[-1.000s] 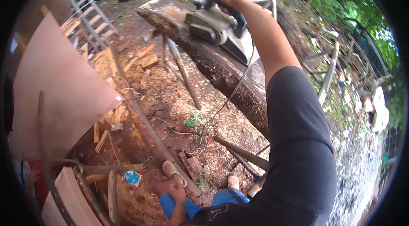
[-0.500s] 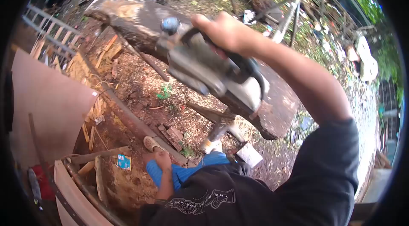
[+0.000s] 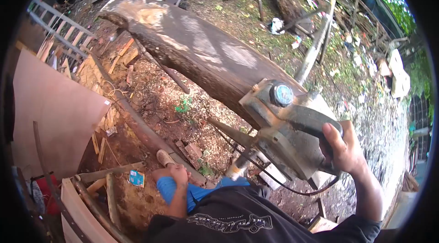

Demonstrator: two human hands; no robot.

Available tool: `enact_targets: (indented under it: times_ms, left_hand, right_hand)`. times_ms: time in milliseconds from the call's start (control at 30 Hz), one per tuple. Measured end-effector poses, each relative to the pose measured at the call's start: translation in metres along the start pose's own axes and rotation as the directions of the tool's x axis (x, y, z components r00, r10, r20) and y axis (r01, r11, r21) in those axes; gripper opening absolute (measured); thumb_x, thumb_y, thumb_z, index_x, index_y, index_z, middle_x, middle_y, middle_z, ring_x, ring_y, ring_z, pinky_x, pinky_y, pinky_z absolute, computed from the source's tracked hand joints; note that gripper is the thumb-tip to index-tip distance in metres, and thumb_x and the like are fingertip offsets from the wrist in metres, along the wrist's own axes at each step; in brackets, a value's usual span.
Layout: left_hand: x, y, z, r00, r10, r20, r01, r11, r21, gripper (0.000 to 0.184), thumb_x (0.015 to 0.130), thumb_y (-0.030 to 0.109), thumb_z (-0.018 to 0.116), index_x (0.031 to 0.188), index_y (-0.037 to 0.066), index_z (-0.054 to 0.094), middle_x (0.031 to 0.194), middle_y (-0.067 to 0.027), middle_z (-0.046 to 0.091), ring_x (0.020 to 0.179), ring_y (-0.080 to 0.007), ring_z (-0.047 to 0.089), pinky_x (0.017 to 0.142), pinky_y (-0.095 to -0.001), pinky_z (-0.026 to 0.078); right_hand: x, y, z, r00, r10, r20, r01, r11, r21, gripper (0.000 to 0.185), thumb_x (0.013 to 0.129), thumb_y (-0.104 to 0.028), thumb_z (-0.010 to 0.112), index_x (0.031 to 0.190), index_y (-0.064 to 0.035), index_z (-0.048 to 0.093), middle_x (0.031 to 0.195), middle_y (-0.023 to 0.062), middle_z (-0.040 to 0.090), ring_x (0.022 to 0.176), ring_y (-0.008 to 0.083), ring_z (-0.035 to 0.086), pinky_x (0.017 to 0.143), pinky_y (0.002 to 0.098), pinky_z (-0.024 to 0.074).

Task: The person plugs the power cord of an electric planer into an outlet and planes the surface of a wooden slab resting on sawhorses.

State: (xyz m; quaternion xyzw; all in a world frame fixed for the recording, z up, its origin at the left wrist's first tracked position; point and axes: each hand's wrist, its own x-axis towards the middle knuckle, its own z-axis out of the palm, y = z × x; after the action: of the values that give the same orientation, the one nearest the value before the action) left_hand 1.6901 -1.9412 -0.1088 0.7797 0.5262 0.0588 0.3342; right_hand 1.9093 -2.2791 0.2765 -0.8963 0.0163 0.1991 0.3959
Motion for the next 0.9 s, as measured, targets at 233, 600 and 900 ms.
enact_targets:
  times_ms: [233, 600, 900]
  left_hand:
    - [0.017, -0.030, -0.010, 0.998, -0.058, 0.006, 0.058, 0.996, -0.069, 0.029, 0.086, 0.021, 0.058, 0.078, -0.007, 0.058, 0.073, -0.0168, 0.061, 0.072, -0.0297, 0.058, 0.067, -0.0422, 0.045]
    - [0.058, -0.180, 0.034, 0.859, -0.420, 0.291, 0.453, 0.362, -0.815, 0.018, 0.085, 0.014, 0.059, 0.084, -0.004, 0.062, 0.070, -0.0141, 0.063, 0.062, -0.0258, 0.058, 0.058, -0.0387, 0.048]
    - [-0.007, -0.160, 0.048, 0.908, 0.060, -0.414, -0.092, 0.994, -0.058, 0.018, 0.079, 0.011, 0.059, 0.088, -0.003, 0.064, 0.082, -0.0206, 0.067, 0.075, -0.0348, 0.063, 0.071, -0.0419, 0.049]
  right_hand:
    - [0.139, -0.138, 0.088, 0.949, -0.255, 0.188, 0.275, 0.957, -0.091, 0.055, 0.093, -0.051, 0.041, 0.068, -0.0037, 0.054, 0.051, 0.0032, 0.051, 0.040, 0.0120, 0.049, 0.041, 0.0258, 0.0395]
    - [0.333, -0.399, 0.279, 0.842, -0.464, 0.274, 0.465, 0.883, 0.065, 0.051, 0.089, -0.057, 0.044, 0.067, -0.0101, 0.049, 0.055, 0.0002, 0.048, 0.040, 0.0094, 0.044, 0.038, 0.0261, 0.0397]
    - [0.359, -0.408, 0.287, 0.805, -0.491, 0.332, 0.445, 0.871, 0.210, 0.045, 0.091, -0.048, 0.036, 0.075, -0.0083, 0.051, 0.050, 0.0032, 0.044, 0.038, 0.0152, 0.044, 0.039, 0.0341, 0.0406]
